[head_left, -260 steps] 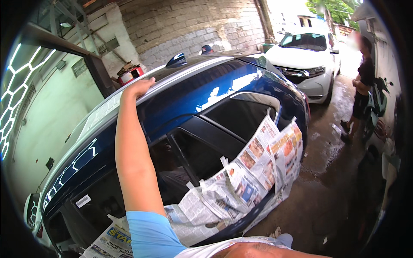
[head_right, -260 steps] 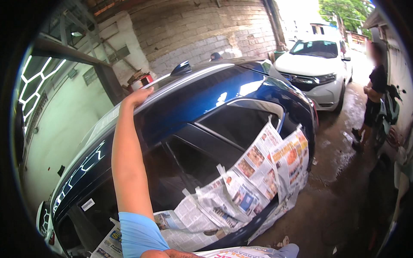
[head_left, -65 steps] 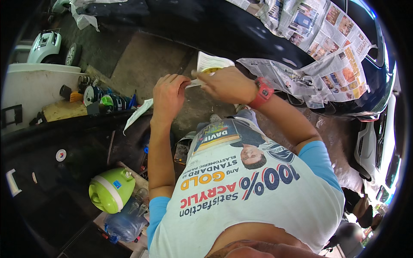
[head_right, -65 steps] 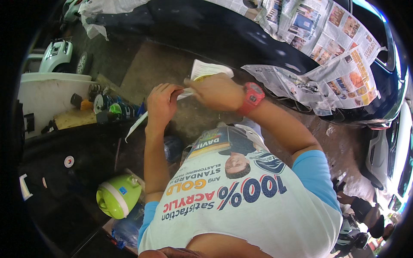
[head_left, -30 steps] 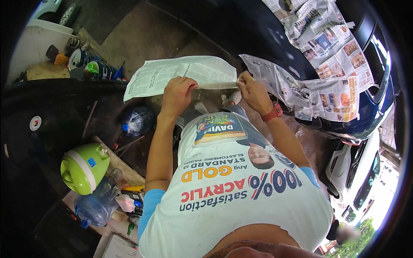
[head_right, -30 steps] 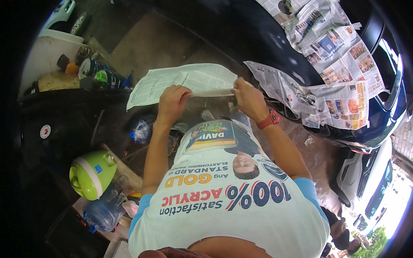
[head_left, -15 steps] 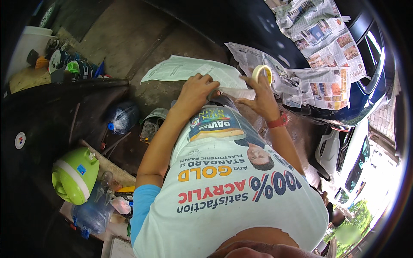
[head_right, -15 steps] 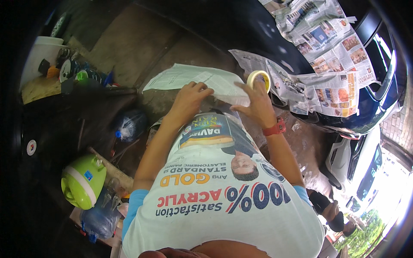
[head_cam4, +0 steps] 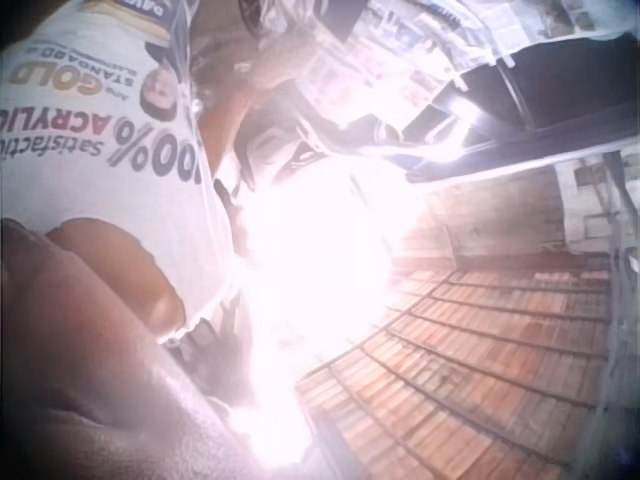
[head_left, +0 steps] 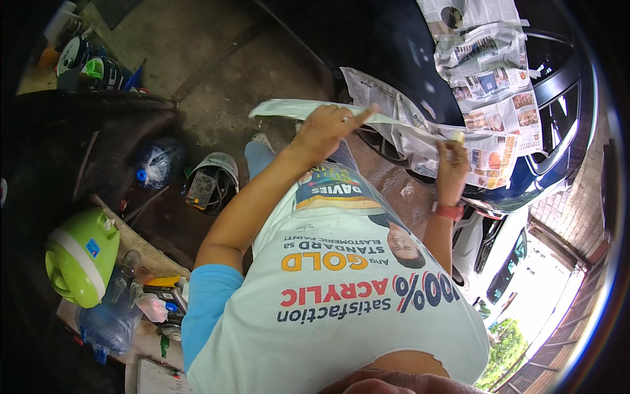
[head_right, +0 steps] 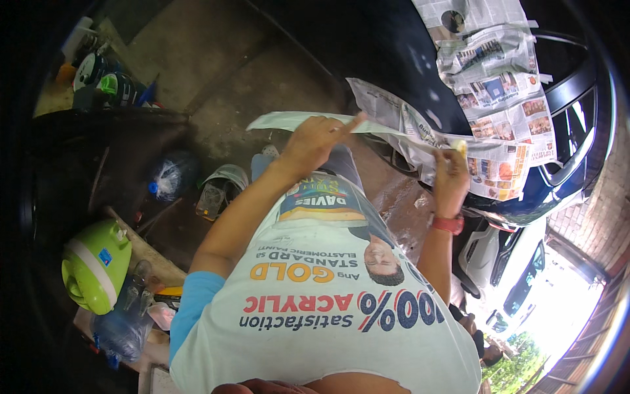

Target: The person covers a dark-colored car with newspaper sheets using masking tape. They repeatedly tear tape, place newspaper over the hood and side panels, and smooth the sheets to secure them. The process continues across multiple sections of the vehicle.

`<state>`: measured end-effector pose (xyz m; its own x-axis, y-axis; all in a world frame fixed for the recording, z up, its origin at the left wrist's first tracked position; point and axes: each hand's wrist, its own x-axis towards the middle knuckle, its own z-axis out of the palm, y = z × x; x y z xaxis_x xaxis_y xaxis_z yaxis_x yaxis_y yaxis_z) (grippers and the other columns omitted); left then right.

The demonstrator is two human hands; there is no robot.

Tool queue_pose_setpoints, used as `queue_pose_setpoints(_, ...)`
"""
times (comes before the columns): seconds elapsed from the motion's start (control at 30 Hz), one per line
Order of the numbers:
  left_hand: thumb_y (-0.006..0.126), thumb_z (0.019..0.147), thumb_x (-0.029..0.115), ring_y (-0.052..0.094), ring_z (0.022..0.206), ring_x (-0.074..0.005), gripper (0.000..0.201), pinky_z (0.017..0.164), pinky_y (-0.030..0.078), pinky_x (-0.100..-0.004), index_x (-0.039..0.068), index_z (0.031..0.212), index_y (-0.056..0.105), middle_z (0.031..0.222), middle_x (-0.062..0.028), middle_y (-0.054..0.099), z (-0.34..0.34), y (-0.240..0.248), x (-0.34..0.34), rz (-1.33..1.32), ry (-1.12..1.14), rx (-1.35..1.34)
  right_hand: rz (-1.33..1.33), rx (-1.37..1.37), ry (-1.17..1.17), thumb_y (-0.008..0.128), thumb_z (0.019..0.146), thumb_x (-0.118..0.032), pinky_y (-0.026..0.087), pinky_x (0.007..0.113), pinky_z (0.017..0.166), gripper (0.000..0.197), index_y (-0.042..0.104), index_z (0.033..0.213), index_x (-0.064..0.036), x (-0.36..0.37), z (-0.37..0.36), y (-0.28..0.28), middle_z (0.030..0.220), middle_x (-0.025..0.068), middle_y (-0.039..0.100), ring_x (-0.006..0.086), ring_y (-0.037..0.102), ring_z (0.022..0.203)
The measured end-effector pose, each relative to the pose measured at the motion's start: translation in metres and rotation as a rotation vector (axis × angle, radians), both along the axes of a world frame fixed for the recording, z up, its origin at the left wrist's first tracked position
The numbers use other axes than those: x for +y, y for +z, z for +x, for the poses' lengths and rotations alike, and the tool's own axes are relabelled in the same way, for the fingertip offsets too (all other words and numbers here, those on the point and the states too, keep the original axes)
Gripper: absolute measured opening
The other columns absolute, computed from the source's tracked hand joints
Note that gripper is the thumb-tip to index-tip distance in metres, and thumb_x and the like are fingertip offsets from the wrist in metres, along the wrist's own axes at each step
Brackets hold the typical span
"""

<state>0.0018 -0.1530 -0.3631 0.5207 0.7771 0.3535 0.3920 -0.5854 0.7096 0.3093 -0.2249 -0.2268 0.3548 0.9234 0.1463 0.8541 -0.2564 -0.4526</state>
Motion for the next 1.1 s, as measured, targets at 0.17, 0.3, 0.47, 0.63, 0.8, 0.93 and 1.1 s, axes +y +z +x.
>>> queue_pose_setpoints(0.17, 0.083, 0.083, 0.022, 0.060, 0.125, -0.0391, 0.085, 0.105, 0.049, -0.0482, 0.011, 0.159, 0.047, 0.141, -0.0189, 0.061, -0.007, -0.040, 0.026, -0.099, -0.025, -0.143, 0.104, -0.226, -0.021, 0.078, 0.097, -0.016, 0.052, 0.032, 0.079, 0.017, 0.074, 0.099, 0.0009, 0.033, 0.036, 0.106, 0.092, 0.0079, 0.074, 0.0160, 0.065, 0.083)
queue_pose_setpoints(0.3, 0.090, 0.079, 0.035, 0.038, 0.148, -0.0496, 0.111, 0.118, 0.037, -0.0566, 0.015, 0.168, 0.026, 0.168, -0.0263, 0.030, 0.039, -0.048, 0.048, -0.236, 0.192, -0.348, -0.076, -0.686, 0.267, 0.079, 0.096, -0.022, 0.056, 0.038, 0.082, 0.020, 0.074, 0.101, -0.0028, 0.113, -0.016, 0.189, 0.104, 0.0125, 0.074, 0.0277, 0.071, 0.093)
queue_pose_setpoints(0.47, 0.075, 0.097, 0.033, 0.062, 0.125, -0.0402, 0.068, 0.104, 0.048, -0.0482, 0.007, 0.154, 0.046, 0.136, -0.0208, 0.065, 0.095, -0.072, 0.105, -0.586, 0.241, -0.567, -0.035, -1.073, 0.799, 0.080, 0.093, -0.023, 0.056, 0.042, 0.086, 0.025, 0.074, 0.106, -0.0028, 0.268, -0.089, 0.198, 0.108, 0.0147, 0.074, 0.0364, 0.072, 0.097)
queue_pose_setpoints(0.63, 0.063, 0.107, 0.038, 0.070, 0.106, -0.0274, 0.044, 0.093, 0.052, -0.0399, 0.000, 0.128, 0.065, 0.115, -0.0161, 0.073, 0.146, -0.145, 0.127, -1.053, 0.363, -1.027, 0.021, -0.944, 1.346, 0.074, 0.096, -0.025, 0.055, 0.045, 0.090, 0.024, 0.077, 0.114, -0.0086, 0.473, -0.167, 0.061, 0.110, 0.0132, 0.077, 0.0354, 0.072, 0.105)
queue_pose_setpoints(0.8, 0.059, 0.109, 0.041, 0.064, 0.110, -0.0199, 0.050, 0.097, 0.050, -0.0355, 0.001, 0.139, 0.057, 0.124, -0.0136, 0.069, 0.189, -0.215, 0.127, -1.399, 0.584, -1.213, -0.528, -1.383, 1.497, 0.067, 0.091, -0.019, 0.054, 0.048, 0.094, 0.024, 0.079, 0.106, -0.0037, 0.539, -0.285, -0.167, 0.107, 0.0178, 0.077, 0.0346, 0.072, 0.108)
queue_pose_setpoints(0.93, 0.051, 0.111, 0.047, 0.061, 0.125, -0.0241, 0.059, 0.108, 0.044, -0.0360, 0.001, 0.147, 0.053, 0.139, -0.0171, 0.064, 0.263, -0.276, 0.120, -1.621, 0.621, -1.353, -0.448, -1.653, 1.535, 0.067, 0.092, -0.020, 0.056, 0.046, 0.091, 0.027, 0.080, 0.108, -0.0034, 0.562, -0.267, -0.342, 0.114, 0.0174, 0.077, 0.0328, 0.073, 0.109)
queue_pose_setpoints(1.1, 0.045, 0.111, 0.052, 0.065, 0.121, -0.0271, 0.060, 0.101, 0.049, -0.0401, 0.000, 0.138, 0.062, 0.131, -0.0173, 0.069, 0.327, -0.330, 0.125, -1.733, 0.647, -1.479, -0.594, -1.694, 1.630, 0.068, 0.089, -0.010, 0.053, 0.044, 0.101, 0.024, 0.078, 0.111, -0.0099, 0.558, -0.240, -0.450, 0.113, 0.0149, 0.076, 0.0315, 0.069, 0.119)
